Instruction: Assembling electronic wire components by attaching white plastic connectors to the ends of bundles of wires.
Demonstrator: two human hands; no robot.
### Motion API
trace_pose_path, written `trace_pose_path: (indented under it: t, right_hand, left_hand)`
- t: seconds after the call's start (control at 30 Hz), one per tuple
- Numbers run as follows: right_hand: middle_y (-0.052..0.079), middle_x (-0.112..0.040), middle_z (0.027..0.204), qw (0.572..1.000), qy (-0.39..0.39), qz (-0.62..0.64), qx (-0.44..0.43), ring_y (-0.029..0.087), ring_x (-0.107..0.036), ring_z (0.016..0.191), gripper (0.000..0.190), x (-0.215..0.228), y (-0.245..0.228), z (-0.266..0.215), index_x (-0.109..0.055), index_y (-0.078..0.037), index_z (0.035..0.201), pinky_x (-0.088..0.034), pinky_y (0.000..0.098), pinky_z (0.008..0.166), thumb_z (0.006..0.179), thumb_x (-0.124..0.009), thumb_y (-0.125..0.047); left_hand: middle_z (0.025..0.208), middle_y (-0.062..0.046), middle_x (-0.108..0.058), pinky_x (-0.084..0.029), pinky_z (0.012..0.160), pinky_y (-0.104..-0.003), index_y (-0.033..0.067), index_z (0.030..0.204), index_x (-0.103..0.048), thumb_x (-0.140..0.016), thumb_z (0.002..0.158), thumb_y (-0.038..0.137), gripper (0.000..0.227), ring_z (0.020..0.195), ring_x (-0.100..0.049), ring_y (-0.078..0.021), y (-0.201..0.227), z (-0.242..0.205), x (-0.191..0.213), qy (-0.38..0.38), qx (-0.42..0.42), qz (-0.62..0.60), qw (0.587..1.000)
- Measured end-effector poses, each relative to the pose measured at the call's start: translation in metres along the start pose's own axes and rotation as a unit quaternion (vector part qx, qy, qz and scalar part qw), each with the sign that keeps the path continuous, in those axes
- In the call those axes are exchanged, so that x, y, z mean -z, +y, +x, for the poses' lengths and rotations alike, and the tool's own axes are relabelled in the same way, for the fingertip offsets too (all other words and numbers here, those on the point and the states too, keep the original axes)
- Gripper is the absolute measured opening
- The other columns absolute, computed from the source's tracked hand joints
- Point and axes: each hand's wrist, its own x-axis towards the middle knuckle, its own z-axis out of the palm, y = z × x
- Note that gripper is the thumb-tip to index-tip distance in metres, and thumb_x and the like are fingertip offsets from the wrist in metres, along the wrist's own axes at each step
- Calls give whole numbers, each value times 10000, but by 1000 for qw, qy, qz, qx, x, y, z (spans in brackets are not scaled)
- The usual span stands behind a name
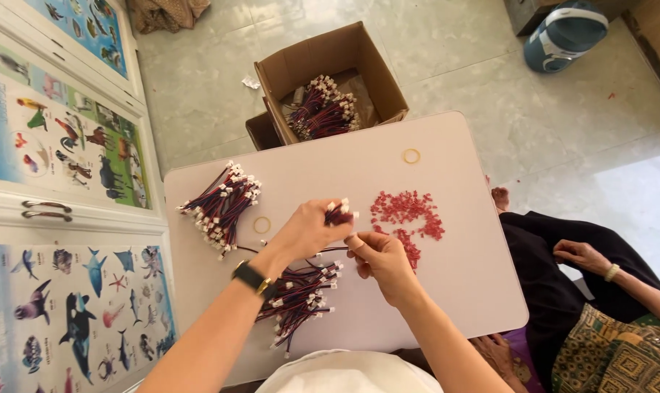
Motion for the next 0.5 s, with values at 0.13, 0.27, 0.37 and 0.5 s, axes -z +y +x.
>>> trace_pose_path:
  t: [0.13, 0.27, 0.37, 0.5]
  right_hand:
    - [3, -646, 797, 997, -54, 54, -17, 53, -488, 621, 262, -2, -18, -9, -752, -2, 1034, -396, 232, 519, 942, -712, -244]
    - [-9, -632, 794, 994, -73, 74, -41, 40, -481, 627, 230, -7, -25, -13, -748, -14, 1039, -382, 226, 521, 939, -713, -218]
    - [-6, -623, 789, 991, -83, 92, -40, 39, -473, 621, 209, -4, -17, -13, -747, -9, 1039, -374, 226, 515, 942, -703, -188]
    - [7, -615, 772, 990, -72, 116, -30, 46, -460, 603, 189, -4, -15, -10, -750, 6, 1035, -365, 231, 504, 944, -681, -144]
  left_hand:
    - [809, -70, -739, -545, 713, -306, 41, 971, -730, -735, 881, 220, 200, 732, -641, -117, 17, -27, 11, -3, -12, -22, 1000]
    - [817, -56, -749, -543, 723, -299, 41, 984, -742, -738, 890, 215, 197, 737, -647, -107, 17, -37, 16, 5, 1, -43, 999]
    - [815, -51, -751, -544, 733, -295, 24, 958, -756, -779, 866, 206, 205, 752, -638, -92, 11, -42, 9, 18, -6, -94, 995]
    - [788, -30, -749, -549, 699, -280, 31, 952, -779, -808, 857, 217, 210, 718, -647, -69, 27, -49, 5, 75, 3, -60, 995]
